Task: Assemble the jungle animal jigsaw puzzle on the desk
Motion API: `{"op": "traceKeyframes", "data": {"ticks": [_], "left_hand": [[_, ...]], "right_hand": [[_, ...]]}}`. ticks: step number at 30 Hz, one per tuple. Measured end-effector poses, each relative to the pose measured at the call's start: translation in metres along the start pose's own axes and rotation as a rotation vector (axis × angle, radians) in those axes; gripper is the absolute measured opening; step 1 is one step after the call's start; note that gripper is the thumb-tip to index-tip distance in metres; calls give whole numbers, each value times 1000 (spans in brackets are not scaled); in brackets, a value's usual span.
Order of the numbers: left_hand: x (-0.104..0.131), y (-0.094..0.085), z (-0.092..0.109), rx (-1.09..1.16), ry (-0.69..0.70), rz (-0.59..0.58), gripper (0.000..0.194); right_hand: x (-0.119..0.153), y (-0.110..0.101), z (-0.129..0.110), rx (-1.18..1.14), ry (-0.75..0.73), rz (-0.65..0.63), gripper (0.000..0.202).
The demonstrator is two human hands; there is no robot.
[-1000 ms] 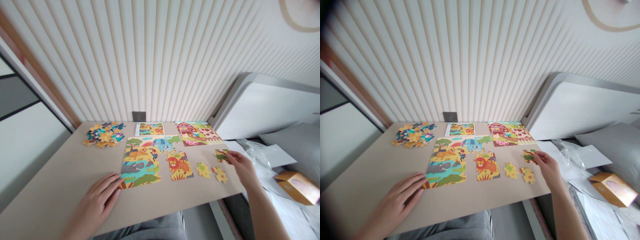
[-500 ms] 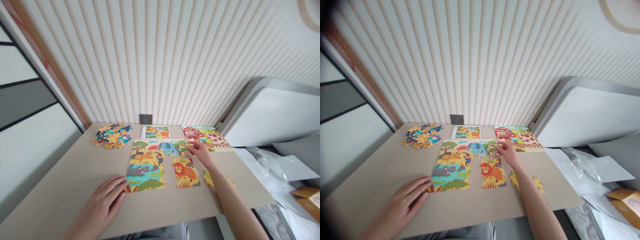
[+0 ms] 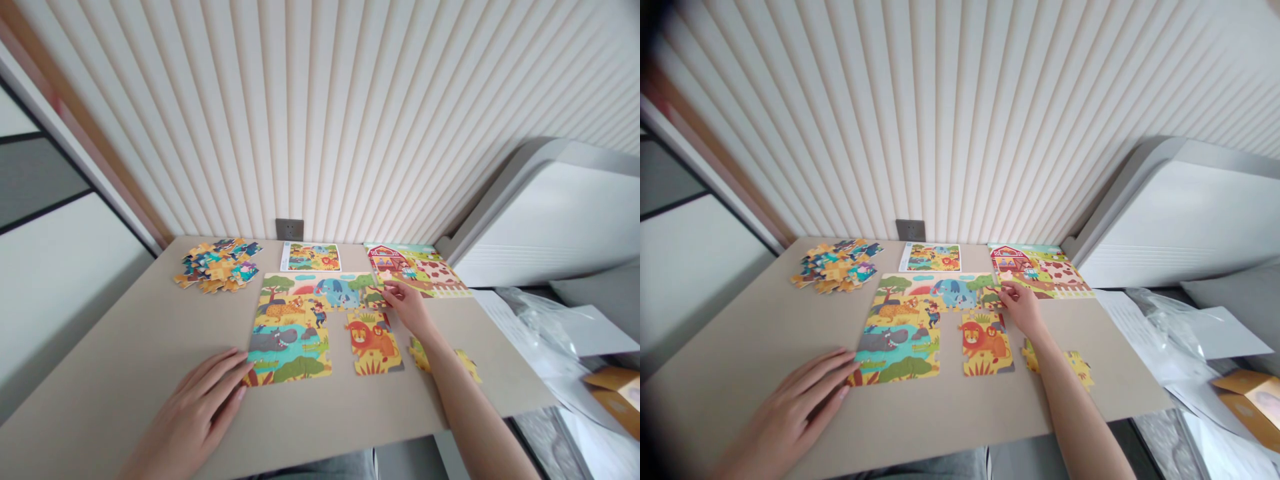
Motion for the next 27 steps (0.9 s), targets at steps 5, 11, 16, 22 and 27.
{"op": "traceKeyframes", "data": {"ticks": [5,11,16,22,27], "left_hand": [[2,2,-1,5,-7,-16,42],[-1,-2,1,20,-3,4,39],[-1,-3,2,18,-3,-11,40],[-3,-5,3,28,-1,4,38],[-5,-6,4,32,-9,13,37]], "right_hand": [[4,-11,-13,-32,-4,74,64],[8,-8,-14,-57,-7,72,65],[16,7,-16,-114,-14,4,62],[31,26,-29,-143,-52,-132,55],[24,17,-23,-132,-57,-31,58]]}}
Point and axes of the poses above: each hand's wrist, its own x-axis away from the middle knuckle, its own y-axis out of the palm, z = x × y, the point moved 2 cm from there along -x, towards the middle knuckle, and after that the axes turned 8 degrees about y, right-handed, at the moved point
